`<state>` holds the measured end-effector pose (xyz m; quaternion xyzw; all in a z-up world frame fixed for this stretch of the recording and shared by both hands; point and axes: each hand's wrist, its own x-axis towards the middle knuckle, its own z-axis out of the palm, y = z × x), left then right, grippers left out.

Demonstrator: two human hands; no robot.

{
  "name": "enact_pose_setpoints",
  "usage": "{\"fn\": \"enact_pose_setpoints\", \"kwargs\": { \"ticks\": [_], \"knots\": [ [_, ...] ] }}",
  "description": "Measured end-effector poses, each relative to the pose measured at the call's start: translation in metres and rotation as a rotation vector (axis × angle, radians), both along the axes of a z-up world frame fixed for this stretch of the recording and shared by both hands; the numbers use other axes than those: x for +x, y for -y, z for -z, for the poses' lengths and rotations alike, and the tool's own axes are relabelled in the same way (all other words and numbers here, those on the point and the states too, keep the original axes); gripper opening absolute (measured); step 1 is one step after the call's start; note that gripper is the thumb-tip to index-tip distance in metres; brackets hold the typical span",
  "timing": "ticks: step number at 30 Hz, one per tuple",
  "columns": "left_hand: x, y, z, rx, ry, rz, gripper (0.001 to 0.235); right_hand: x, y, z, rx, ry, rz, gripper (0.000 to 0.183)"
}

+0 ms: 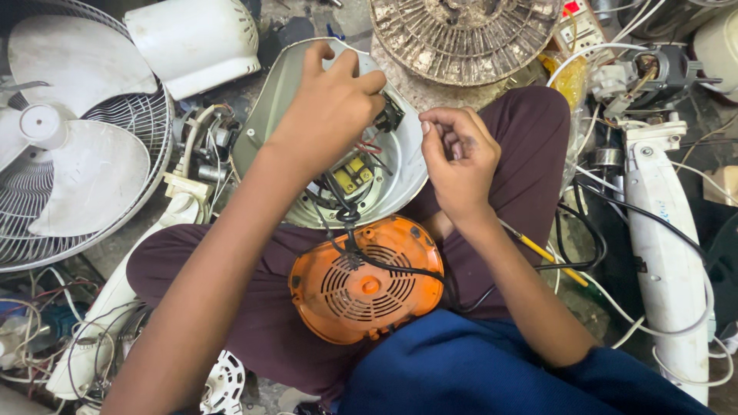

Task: The person sits on the floor and repairs a fan motor by stripping wires with pliers, twisting them together, and securing connections with a screwdriver. The person handles an orange fan housing and a white fan motor casing while working.

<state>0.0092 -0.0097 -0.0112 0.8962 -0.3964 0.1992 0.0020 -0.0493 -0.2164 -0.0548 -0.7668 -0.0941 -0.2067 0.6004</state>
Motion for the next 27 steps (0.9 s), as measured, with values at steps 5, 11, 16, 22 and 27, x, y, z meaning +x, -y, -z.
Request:
{"fn": "enact_pose_setpoints", "kwargs": {
  "ticks": [5,11,16,22,27],
  "knots": [
    [0.003,0.004,-0.003,0.054,-0.032,0.028,0.012,0.0,0.0,0.0,-0.02,0.0,0.014,0.011],
    [0.008,0.006,-0.003,0.075,-0.032,0.07,0.012,0.001,0.0,0.001,0.035,-0.015,-0.016,0.012],
    [0.016,0.007,0.004,0.058,-0.035,0.081,0.014,0.001,0.0,0.001,0.013,-0.01,-0.017,0.013],
    [0.021,0.004,0.012,-0.058,-0.111,0.052,0.015,0.006,0.006,-0.019,-0.182,-0.019,-0.064,0.012],
    [0.028,0.005,0.014,-0.147,-0.23,0.045,0.026,0.057,0.02,-0.026,-0.732,0.149,-0.307,0.02]
  ]
}}
